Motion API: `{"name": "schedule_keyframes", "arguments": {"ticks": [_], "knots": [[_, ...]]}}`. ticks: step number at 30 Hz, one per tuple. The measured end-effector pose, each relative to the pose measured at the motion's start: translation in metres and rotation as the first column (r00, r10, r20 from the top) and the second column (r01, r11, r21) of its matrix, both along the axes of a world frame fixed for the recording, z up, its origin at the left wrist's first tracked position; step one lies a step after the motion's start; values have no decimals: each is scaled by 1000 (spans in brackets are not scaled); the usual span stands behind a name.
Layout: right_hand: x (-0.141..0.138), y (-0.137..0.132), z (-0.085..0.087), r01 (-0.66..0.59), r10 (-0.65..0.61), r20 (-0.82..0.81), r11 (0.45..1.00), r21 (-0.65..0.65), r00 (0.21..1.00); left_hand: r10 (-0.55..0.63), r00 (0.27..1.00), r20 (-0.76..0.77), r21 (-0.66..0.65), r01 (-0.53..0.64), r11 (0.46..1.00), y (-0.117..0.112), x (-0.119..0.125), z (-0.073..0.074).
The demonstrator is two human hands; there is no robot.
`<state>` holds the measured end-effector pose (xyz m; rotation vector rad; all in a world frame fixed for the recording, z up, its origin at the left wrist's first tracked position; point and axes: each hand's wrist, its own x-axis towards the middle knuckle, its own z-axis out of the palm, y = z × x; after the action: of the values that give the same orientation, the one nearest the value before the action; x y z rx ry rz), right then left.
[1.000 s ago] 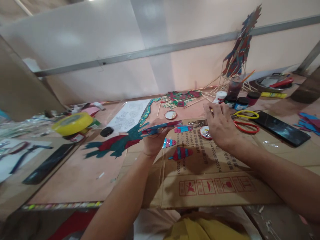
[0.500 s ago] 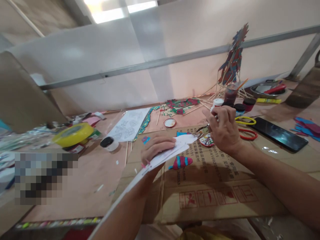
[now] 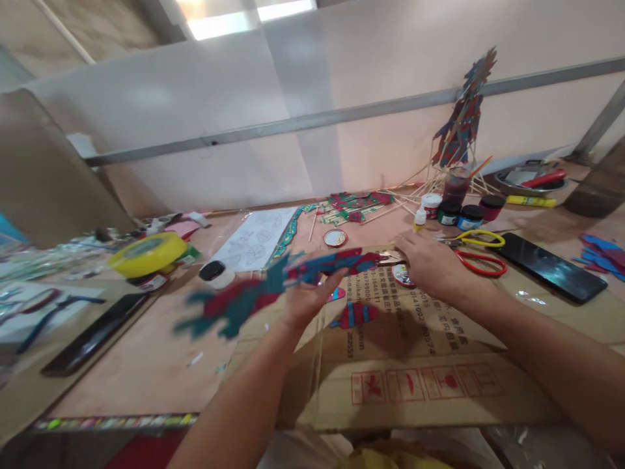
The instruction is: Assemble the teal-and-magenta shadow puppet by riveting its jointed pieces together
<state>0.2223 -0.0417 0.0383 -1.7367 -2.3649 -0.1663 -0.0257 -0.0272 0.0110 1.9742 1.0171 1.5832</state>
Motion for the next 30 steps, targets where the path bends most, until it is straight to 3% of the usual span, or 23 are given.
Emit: {"name": "schedule_keyframes", "arguments": {"ticks": [2,4,7,10,16,22,26,30], "knots": [[-5,-4,6,-7,-15,-80,965,-263,997,6,998,62,-227,8,974,4,1,3],[-9,-7,11,-71,3,-161,905,-420,987,-7,990,140,-354,56,934,7,2,7],[-11,-8,14,-168,66,-218,855,-491,974,31,966,258,-517,111,849,8,4,12],[-12,-6,11,-172,74,-198,823,-541,977,76,955,287,-615,123,779,7,7,15],[-14,-7,5,-205,40,-270,758,-619,962,60,949,310,-669,173,723,9,10,18],[-11,-5,-4,-262,-32,-391,690,-674,920,70,970,231,-648,100,755,4,10,23],[-10,-2,-8,-260,-31,-398,711,-654,917,62,985,162,-643,58,764,1,10,26],[-10,-2,-8,-230,-34,-365,721,-653,930,45,970,240,-637,122,761,6,9,18]]}}
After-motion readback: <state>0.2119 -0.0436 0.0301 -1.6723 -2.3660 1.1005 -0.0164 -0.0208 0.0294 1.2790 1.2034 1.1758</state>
